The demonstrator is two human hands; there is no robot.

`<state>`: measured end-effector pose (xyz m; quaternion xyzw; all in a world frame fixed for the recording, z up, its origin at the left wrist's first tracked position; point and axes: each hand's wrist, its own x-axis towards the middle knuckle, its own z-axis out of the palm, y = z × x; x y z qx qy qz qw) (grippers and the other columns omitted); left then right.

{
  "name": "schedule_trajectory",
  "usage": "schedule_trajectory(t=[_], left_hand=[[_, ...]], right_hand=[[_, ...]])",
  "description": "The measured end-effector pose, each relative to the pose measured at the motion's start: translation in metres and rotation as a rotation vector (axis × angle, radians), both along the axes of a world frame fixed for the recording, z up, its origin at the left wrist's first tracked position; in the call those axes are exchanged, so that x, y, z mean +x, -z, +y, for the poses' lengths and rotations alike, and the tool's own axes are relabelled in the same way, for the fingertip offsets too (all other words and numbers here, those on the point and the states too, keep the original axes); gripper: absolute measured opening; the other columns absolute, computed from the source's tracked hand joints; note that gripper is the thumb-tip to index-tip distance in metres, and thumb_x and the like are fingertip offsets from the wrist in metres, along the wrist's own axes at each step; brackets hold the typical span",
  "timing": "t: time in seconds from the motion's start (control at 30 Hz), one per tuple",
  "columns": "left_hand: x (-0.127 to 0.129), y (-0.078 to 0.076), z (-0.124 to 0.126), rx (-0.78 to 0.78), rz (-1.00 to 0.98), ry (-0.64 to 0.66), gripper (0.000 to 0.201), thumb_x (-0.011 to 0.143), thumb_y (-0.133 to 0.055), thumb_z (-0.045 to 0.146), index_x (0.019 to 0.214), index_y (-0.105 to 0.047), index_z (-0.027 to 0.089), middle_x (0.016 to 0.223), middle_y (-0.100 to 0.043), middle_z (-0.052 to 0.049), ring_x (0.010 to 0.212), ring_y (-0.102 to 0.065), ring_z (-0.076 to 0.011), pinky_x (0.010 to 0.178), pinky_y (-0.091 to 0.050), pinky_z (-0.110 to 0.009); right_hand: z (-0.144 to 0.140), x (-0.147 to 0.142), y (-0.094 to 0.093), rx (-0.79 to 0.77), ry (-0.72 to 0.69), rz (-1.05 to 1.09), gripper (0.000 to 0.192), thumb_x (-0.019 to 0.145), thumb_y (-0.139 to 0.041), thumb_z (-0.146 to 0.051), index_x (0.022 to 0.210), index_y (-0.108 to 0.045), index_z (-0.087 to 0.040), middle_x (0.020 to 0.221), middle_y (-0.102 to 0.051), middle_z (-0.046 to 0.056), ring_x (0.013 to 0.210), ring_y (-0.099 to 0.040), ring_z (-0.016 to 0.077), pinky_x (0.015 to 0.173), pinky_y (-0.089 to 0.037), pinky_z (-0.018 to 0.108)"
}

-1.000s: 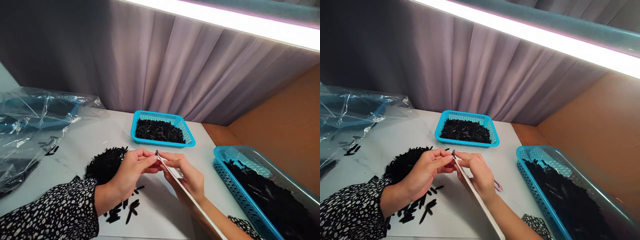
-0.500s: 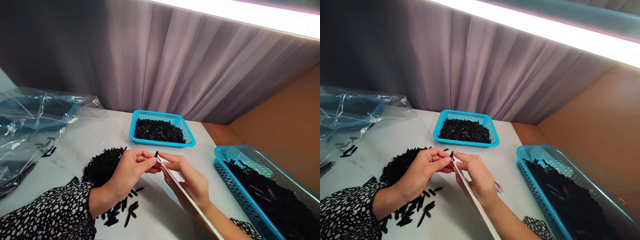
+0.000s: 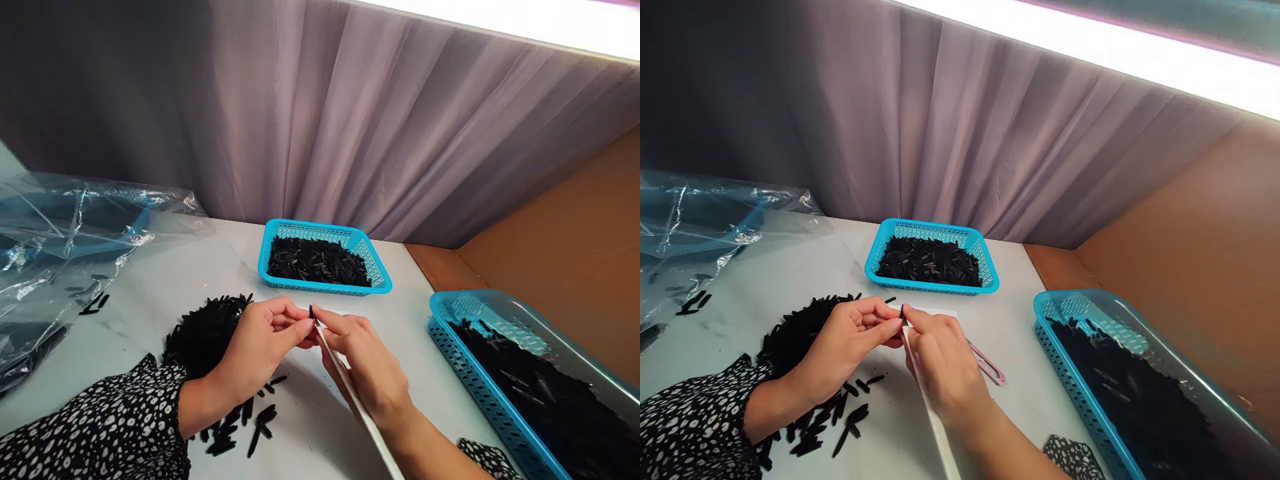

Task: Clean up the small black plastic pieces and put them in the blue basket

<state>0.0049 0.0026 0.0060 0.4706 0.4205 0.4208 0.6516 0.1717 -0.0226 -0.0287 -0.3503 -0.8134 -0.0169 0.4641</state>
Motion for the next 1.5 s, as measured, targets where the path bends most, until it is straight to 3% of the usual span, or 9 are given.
schedule_trajectory(t=[0.17,0.4,0.5,0.6,0.83,1.03,1.2,1.37,1.5], left_hand=[[0.000,-0.004,-0.001,-0.087,-0.010,0.013,0.018,0.075,-0.076,0.029,0.071,-0.066,0.015,0.071,-0.076,-0.003,0.072,-0.072,-0.0147,0.072,-0.058,-0.025],[-0.001,-0.005,-0.002,-0.167,-0.007,0.010,0.019,0.075,-0.077,0.030,0.075,-0.065,0.016,0.076,-0.078,-0.006,0.073,-0.075,-0.0166,0.077,-0.057,-0.028],[-0.001,-0.005,-0.002,-0.158,0.012,0.003,0.019,0.075,-0.076,0.030,0.075,-0.064,0.016,0.076,-0.077,-0.006,0.073,-0.074,-0.0169,0.077,-0.056,-0.029],[-0.001,-0.003,0.001,-0.070,0.074,0.021,0.015,0.076,-0.072,0.028,0.075,-0.063,0.016,0.072,-0.074,-0.003,0.068,-0.070,-0.0150,0.072,-0.054,-0.029],[-0.009,-0.007,0.016,0.139,0.297,0.185,0.007,0.074,-0.066,0.022,0.075,-0.062,0.017,0.066,-0.063,0.001,0.064,-0.060,-0.0138,0.065,-0.049,-0.029],[-0.041,-0.031,0.033,0.487,0.640,0.346,0.032,0.082,-0.061,0.020,0.114,-0.065,0.019,0.095,-0.071,-0.005,0.089,-0.065,-0.0194,0.077,-0.049,-0.031],[-0.070,-0.032,0.014,0.614,1.004,0.649,0.030,0.091,-0.058,0.026,0.120,-0.064,0.019,0.119,-0.066,-0.010,0.111,-0.060,-0.0245,0.095,-0.044,-0.036],[-0.091,-0.014,-0.016,0.796,0.965,0.820,0.067,0.079,-0.072,0.052,0.137,-0.054,0.025,0.142,-0.054,-0.014,0.133,-0.045,-0.0336,0.109,-0.033,-0.045],[-0.094,0.015,-0.035,0.908,1.030,0.783,0.091,0.076,-0.066,0.067,0.150,-0.038,0.022,0.153,-0.041,-0.022,0.141,-0.035,-0.0412,0.114,-0.019,-0.059]], right_hand=[[0.000,0.002,0.002,0.107,0.043,-0.068,0.018,0.094,-0.048,-0.004,0.103,-0.056,-0.017,0.112,-0.073,0.022,0.089,-0.071,0.0243,0.073,-0.053,0.040],[0.002,0.002,-0.001,-0.342,0.249,0.337,0.007,0.093,-0.057,-0.024,0.087,-0.054,-0.025,0.107,-0.078,0.008,0.091,-0.074,0.0217,0.073,-0.057,0.033],[0.007,0.006,-0.004,-0.544,0.247,0.398,0.012,0.097,-0.050,-0.033,0.096,-0.057,-0.024,0.070,-0.074,0.000,0.060,-0.069,0.0168,0.057,-0.053,0.027],[0.010,0.009,-0.005,-0.680,0.181,0.374,0.035,0.102,-0.035,-0.040,0.111,-0.063,-0.021,0.040,-0.046,-0.010,0.034,-0.043,0.0125,0.037,-0.032,0.023],[0.009,0.006,-0.014,-0.513,0.016,0.243,0.018,0.092,-0.060,-0.030,0.093,-0.077,-0.023,0.076,-0.078,0.002,0.059,-0.066,0.0169,0.056,-0.049,0.027],[0.072,0.016,-0.019,-0.447,0.382,0.192,0.025,0.087,-0.061,-0.037,0.089,-0.080,-0.020,0.082,-0.079,0.008,0.069,-0.068,0.0230,0.065,-0.047,0.032],[0.112,0.021,-0.018,-0.477,0.444,0.180,0.043,0.084,-0.061,-0.051,0.090,-0.081,-0.013,0.065,-0.073,0.010,0.056,-0.058,0.0226,0.059,-0.039,0.034],[0.071,0.014,-0.020,-0.513,0.400,0.245,0.068,0.089,-0.041,-0.069,0.066,-0.078,-0.017,0.041,-0.045,0.000,0.045,-0.046,0.0172,0.049,-0.033,0.030],[0.023,0.008,-0.014,-0.556,0.259,0.274,0.057,0.090,-0.047,-0.063,0.065,-0.073,-0.020,0.041,-0.041,-0.003,0.040,-0.041,0.0145,0.044,-0.032,0.028]])
